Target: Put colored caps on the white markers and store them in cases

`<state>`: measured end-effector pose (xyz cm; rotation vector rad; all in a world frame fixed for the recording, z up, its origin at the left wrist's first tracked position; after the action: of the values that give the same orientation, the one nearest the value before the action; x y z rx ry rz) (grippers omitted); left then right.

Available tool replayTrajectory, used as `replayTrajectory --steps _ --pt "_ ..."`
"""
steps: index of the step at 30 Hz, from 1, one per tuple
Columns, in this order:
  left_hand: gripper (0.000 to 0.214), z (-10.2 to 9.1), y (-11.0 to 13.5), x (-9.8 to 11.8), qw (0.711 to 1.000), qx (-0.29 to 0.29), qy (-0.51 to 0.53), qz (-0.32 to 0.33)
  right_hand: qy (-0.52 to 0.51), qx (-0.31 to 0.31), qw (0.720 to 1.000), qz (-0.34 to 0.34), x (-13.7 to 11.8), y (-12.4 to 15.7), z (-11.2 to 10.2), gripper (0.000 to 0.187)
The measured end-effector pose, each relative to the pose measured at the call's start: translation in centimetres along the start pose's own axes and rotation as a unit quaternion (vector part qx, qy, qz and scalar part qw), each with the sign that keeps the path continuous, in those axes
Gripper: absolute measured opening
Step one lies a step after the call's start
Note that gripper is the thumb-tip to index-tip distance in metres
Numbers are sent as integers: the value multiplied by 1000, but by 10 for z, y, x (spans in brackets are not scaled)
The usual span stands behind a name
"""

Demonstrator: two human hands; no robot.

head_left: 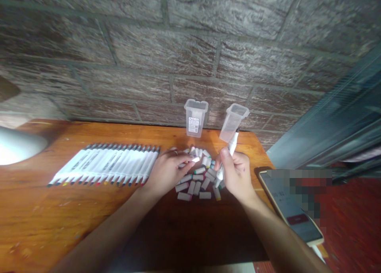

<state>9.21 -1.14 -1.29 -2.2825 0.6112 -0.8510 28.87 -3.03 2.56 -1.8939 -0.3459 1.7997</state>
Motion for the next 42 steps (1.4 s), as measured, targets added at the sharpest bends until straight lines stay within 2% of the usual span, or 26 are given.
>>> replayTrajectory --steps 4,12,18,27,29,31,34,37,42 --pt "12 5 1 -4 1000 -21 -14 10 4 13 1000 28 2 -4 1 59" --pt "16 9 2 1 997 -64 -23 23 11 42 998 39 9 -13 -1 63" --pt "16 8 1 2 998 -52 -14 16 24 65 997 34 10 -17 -3 66" --pt "17 -1 -3 0 1000 -28 1 -7 25 50 998 22 15 -19 -5 65" --pt "18 -5 -3 2 999 -46 28 -5 25 54 998 28 15 -19 -5 63" --pt "20 -9 -2 6 995 -89 44 10 25 58 997 35 15 -19 -5 62" --pt "26 -14 2 13 988 -148 11 41 26 61 997 39 15 -20 -6 62" --pt "32 -15 6 21 984 -161 -51 59 29 60 997 36 16 -20 -6 64" --pt "25 -13 8 29 977 -166 -127 48 37 54 997 39 18 -19 -6 64"
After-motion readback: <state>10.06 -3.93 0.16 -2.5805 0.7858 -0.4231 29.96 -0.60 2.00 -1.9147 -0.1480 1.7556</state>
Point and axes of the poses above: each hand's wrist, its own y-axis away from the middle knuckle, its own z-axis out of the palm, x = y × z, the point moved 1 cm from there along -y, towards the middle knuckle, and after that the axes turned 13 degrees about x, right-handed, at the moved point
